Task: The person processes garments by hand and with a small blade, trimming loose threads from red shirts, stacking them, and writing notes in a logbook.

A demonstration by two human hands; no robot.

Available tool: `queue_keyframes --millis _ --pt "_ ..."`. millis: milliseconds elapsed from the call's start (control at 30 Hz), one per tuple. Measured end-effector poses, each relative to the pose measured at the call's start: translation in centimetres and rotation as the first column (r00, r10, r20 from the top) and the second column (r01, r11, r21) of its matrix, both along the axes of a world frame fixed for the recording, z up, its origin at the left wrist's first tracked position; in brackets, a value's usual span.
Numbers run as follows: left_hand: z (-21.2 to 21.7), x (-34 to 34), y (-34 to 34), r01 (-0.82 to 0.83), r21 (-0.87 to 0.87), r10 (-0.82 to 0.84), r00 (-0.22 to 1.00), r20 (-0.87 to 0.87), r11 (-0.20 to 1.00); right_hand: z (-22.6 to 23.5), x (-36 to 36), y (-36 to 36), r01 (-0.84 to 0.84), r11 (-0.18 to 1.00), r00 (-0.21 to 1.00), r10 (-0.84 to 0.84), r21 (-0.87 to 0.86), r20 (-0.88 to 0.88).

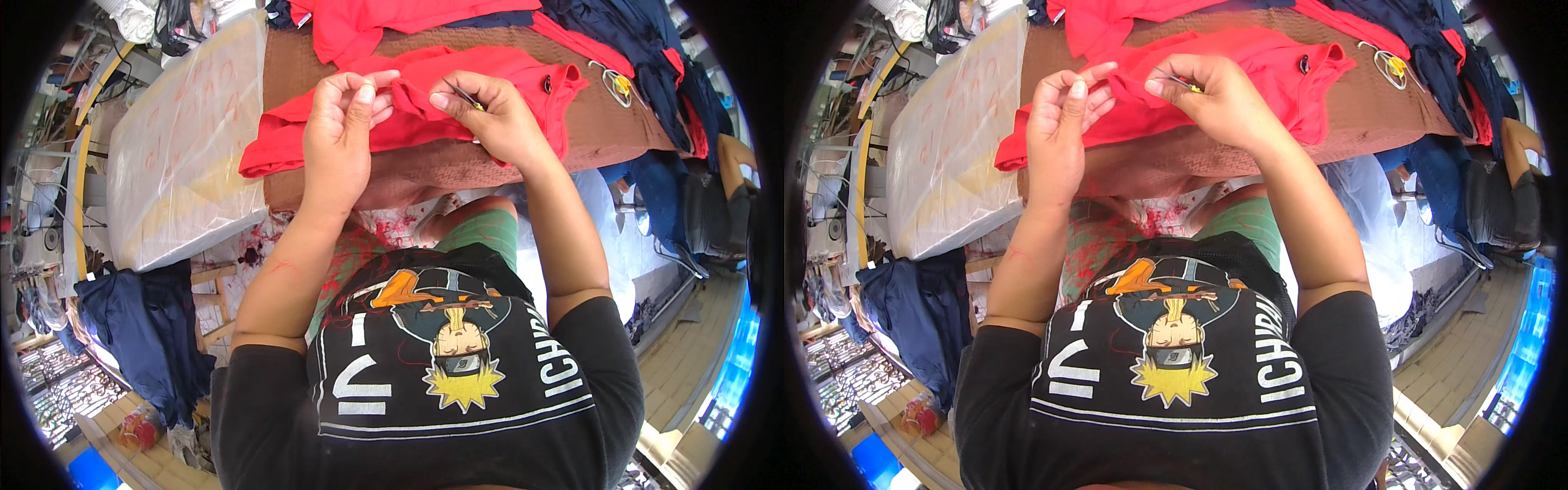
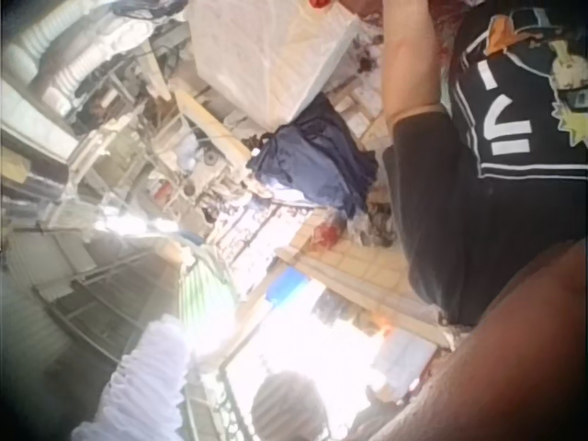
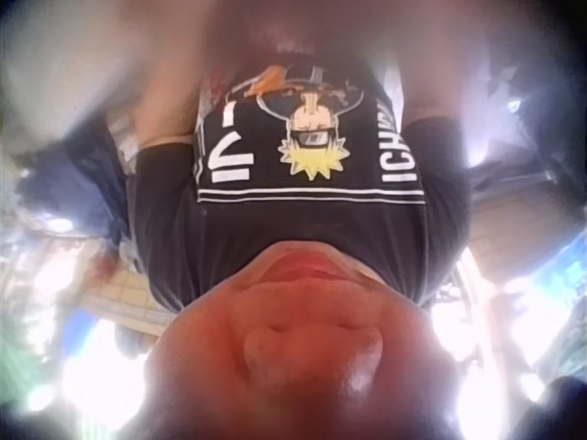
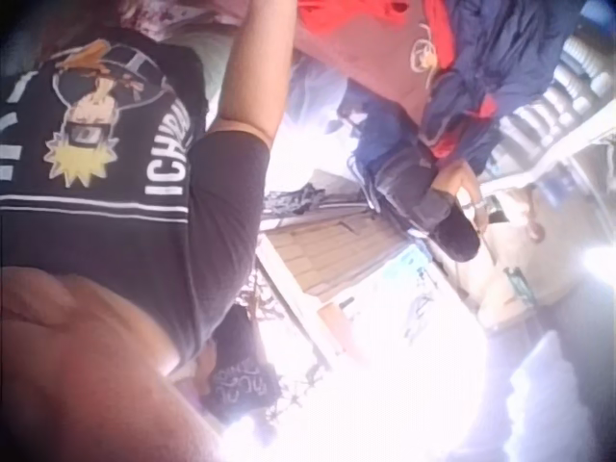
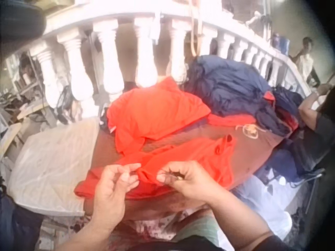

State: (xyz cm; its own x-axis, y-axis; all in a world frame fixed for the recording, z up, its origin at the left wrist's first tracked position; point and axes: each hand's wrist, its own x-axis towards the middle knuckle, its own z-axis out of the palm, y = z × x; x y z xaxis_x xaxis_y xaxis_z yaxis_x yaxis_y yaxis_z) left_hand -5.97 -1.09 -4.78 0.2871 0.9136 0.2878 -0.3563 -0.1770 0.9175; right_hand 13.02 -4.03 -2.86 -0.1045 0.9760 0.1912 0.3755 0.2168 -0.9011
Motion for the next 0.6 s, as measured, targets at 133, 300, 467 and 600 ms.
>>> queue_keyframes --millis 133,300,467,600 --pt "-0.4 1.3 0.2 0.101 -0.129 -0.092 0.993 0.072 0.986 -0.1 0.1 -0.1 0.025 1.000 0.988 -0.027 -0.015 -0.154" --pt "-1.3 2.8 -0.8 0.036 0.076 -0.028 0.994 -0.101 0.996 0.8 -0.2 -0.2 0.014 0.999 1.000 -0.014 0.041 0.005" --pt "-0.8 1.4 -0.1 0.139 -0.063 -0.146 0.983 -0.109 0.988 0.8 0.4 0.6 0.170 0.964 0.984 -0.176 0.203 0.011" --pt "-0.1 0.1 -0.3 0.347 -0.220 -0.338 0.938 0.078 0.912 -1.1 0.9 1.9 0.121 0.976 0.993 -0.117 0.183 -0.036"
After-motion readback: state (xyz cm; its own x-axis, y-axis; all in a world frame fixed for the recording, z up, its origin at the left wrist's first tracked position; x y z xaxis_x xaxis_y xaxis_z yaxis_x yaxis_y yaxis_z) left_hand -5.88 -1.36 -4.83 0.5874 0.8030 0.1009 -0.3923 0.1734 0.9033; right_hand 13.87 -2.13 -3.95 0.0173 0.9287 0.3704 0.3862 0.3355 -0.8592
